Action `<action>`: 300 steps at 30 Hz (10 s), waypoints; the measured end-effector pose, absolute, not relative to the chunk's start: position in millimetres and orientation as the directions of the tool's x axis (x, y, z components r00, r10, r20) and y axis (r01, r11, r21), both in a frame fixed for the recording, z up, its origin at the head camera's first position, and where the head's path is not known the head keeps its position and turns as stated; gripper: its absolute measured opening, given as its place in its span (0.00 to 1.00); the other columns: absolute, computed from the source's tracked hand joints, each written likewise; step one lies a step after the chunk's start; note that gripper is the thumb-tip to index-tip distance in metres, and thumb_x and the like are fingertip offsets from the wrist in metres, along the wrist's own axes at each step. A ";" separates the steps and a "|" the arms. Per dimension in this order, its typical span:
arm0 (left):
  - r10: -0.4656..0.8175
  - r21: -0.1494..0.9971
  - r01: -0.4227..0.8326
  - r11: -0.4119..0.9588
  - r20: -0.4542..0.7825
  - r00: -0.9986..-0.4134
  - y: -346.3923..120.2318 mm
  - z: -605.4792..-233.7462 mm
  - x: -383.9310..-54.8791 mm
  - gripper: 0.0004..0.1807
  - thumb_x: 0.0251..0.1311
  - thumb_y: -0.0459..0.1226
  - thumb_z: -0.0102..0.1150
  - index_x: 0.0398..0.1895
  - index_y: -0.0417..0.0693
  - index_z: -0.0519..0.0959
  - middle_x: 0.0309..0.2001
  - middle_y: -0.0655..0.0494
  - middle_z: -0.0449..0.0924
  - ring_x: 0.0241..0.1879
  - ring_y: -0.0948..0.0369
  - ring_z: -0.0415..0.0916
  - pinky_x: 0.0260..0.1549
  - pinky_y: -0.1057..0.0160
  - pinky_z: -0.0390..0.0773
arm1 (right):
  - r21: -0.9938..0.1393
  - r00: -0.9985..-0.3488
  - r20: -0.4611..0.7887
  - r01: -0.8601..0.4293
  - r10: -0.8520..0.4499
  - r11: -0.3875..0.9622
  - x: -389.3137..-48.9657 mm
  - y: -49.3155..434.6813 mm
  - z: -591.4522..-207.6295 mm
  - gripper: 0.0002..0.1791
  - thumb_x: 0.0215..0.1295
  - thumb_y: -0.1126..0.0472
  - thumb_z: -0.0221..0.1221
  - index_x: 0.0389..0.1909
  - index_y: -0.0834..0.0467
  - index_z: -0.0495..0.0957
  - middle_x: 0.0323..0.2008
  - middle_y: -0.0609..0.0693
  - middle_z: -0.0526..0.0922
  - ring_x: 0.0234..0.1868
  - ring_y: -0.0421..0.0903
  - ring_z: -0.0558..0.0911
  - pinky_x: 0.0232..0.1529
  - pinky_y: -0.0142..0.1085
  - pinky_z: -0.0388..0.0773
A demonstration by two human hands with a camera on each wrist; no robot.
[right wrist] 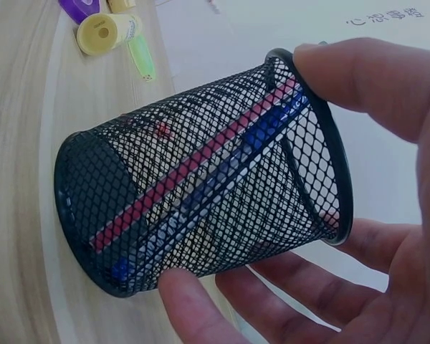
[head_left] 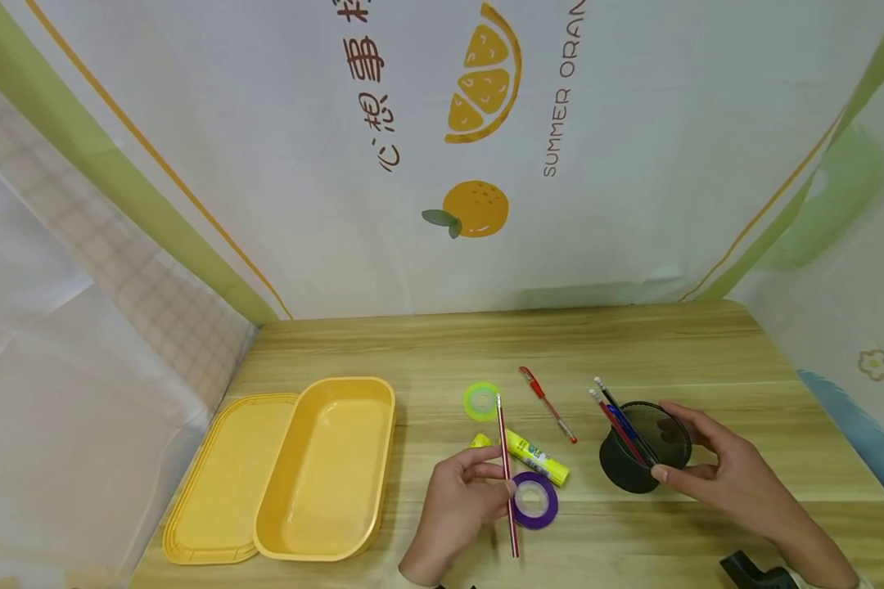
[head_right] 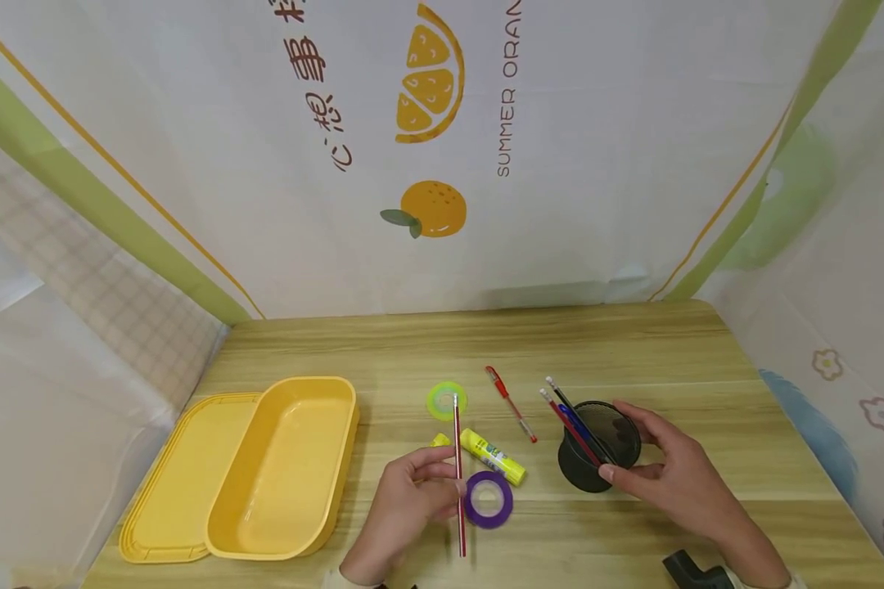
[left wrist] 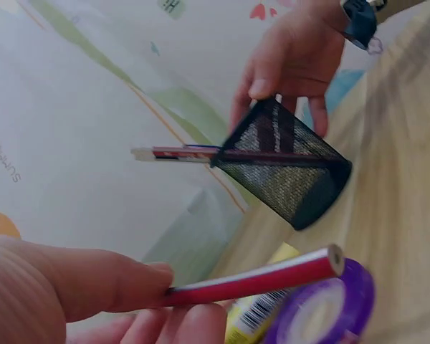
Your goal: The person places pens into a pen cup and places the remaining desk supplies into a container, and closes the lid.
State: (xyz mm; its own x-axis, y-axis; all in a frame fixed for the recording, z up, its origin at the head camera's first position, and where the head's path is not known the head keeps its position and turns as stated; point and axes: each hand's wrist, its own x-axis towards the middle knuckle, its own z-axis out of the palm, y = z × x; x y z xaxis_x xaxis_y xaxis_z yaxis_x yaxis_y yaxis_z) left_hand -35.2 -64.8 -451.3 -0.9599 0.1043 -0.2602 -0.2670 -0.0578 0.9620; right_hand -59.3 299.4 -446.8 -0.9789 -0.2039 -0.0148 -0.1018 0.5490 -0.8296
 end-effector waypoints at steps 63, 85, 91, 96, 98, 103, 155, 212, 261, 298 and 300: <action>0.067 0.846 0.033 -0.532 0.080 -0.995 27.8 -408.4 -73.8 0.15 0.69 0.30 0.67 0.51 0.27 0.76 0.43 0.52 0.83 0.42 0.61 0.86 0.43 0.61 0.89 | -0.820 -0.980 0.023 -0.132 -0.198 0.557 -59.7 296.3 -447.2 0.48 0.67 0.55 0.73 0.83 0.51 0.59 0.73 0.66 0.71 0.66 0.73 0.76 0.35 0.36 0.88; 0.060 0.932 0.138 -0.335 0.168 -0.984 55.4 -436.2 -73.3 0.11 0.64 0.30 0.71 0.47 0.33 0.82 0.44 0.38 0.86 0.40 0.66 0.86 0.40 0.71 0.85 | -0.853 -0.978 0.032 -0.135 -0.208 0.504 -58.7 297.6 -447.2 0.47 0.67 0.57 0.73 0.83 0.52 0.60 0.71 0.66 0.73 0.54 0.22 0.78 0.35 0.38 0.88; 0.046 0.958 0.141 -0.251 0.157 -0.986 58.7 -442.5 -72.6 0.09 0.62 0.33 0.73 0.44 0.41 0.86 0.43 0.43 0.89 0.39 0.67 0.87 0.36 0.73 0.82 | -0.851 -0.978 0.025 -0.130 -0.208 0.509 -59.0 297.9 -447.8 0.47 0.68 0.57 0.73 0.83 0.52 0.59 0.72 0.66 0.71 0.55 0.21 0.77 0.35 0.38 0.88; 0.059 0.964 0.124 -0.234 0.141 -0.988 58.6 -445.4 -73.0 0.09 0.62 0.33 0.73 0.44 0.42 0.86 0.43 0.45 0.89 0.38 0.67 0.87 0.36 0.73 0.82 | -0.847 -0.979 0.009 -0.116 -0.204 0.518 -59.7 298.1 -447.8 0.48 0.68 0.56 0.73 0.83 0.51 0.59 0.72 0.68 0.72 0.54 0.23 0.79 0.35 0.37 0.88; 0.067 0.968 0.110 -0.227 0.128 -0.990 58.5 -445.9 -73.2 0.09 0.62 0.33 0.73 0.45 0.42 0.87 0.43 0.46 0.90 0.38 0.68 0.87 0.37 0.73 0.83 | -0.852 -0.978 0.007 -0.114 -0.207 0.511 -59.6 297.9 -447.6 0.48 0.68 0.56 0.73 0.83 0.52 0.59 0.72 0.68 0.71 0.52 0.25 0.81 0.35 0.37 0.88; 0.087 0.967 0.071 -0.245 0.094 -0.992 59.6 -446.7 -73.3 0.11 0.62 0.31 0.73 0.47 0.40 0.89 0.43 0.46 0.91 0.38 0.69 0.87 0.38 0.72 0.86 | -0.859 -0.978 0.013 -0.118 -0.209 0.498 -59.3 297.0 -447.0 0.47 0.67 0.57 0.73 0.83 0.53 0.59 0.72 0.68 0.71 0.53 0.25 0.81 0.35 0.38 0.88; -0.092 1.000 0.006 0.003 0.006 -0.996 9.5 -461.4 -115.8 0.20 0.62 0.37 0.75 0.56 0.45 0.86 0.50 0.43 0.88 0.42 0.61 0.88 0.39 0.69 0.87 | -0.852 -0.977 0.030 -0.136 -0.211 0.506 -58.3 297.7 -447.8 0.48 0.67 0.58 0.73 0.83 0.53 0.59 0.72 0.68 0.71 0.50 0.33 0.86 0.36 0.36 0.88; -0.177 0.793 -0.154 0.589 -0.059 -0.982 29.0 -467.6 -179.2 0.24 0.47 0.31 0.81 0.11 0.49 0.70 0.14 0.59 0.70 0.17 0.61 0.67 0.14 0.67 0.65 | -0.842 -0.980 0.025 -0.127 -0.196 0.524 -58.4 297.5 -451.4 0.47 0.67 0.57 0.73 0.83 0.52 0.60 0.71 0.67 0.73 0.55 0.23 0.78 0.37 0.36 0.88; -0.119 0.985 -0.163 0.060 -0.155 -0.981 19.0 -462.8 -178.0 0.21 0.57 0.26 0.75 0.56 0.41 0.87 0.39 0.51 0.90 0.31 0.58 0.90 0.30 0.63 0.89 | -0.849 -0.981 0.023 -0.122 -0.194 0.514 -57.8 295.2 -449.4 0.47 0.67 0.58 0.73 0.82 0.54 0.60 0.69 0.67 0.75 0.55 0.22 0.77 0.37 0.36 0.89; 0.011 0.963 -0.056 -0.263 -0.055 -0.998 4.0 -390.2 -132.2 0.20 0.61 0.27 0.71 0.56 0.46 0.83 0.48 0.47 0.85 0.39 0.54 0.89 0.36 0.58 0.90 | -0.856 -0.981 0.027 -0.123 -0.194 0.502 -57.2 297.4 -450.2 0.46 0.68 0.58 0.72 0.82 0.54 0.60 0.70 0.68 0.74 0.53 0.26 0.81 0.35 0.37 0.88; 0.018 0.958 -0.058 -0.282 -0.055 -0.998 4.4 -386.5 -128.5 0.20 0.61 0.26 0.71 0.56 0.47 0.83 0.48 0.47 0.85 0.41 0.53 0.89 0.36 0.57 0.91 | -0.855 -0.981 0.026 -0.122 -0.193 0.505 -57.3 297.8 -450.4 0.47 0.68 0.58 0.72 0.82 0.53 0.60 0.70 0.68 0.73 0.54 0.26 0.81 0.35 0.37 0.88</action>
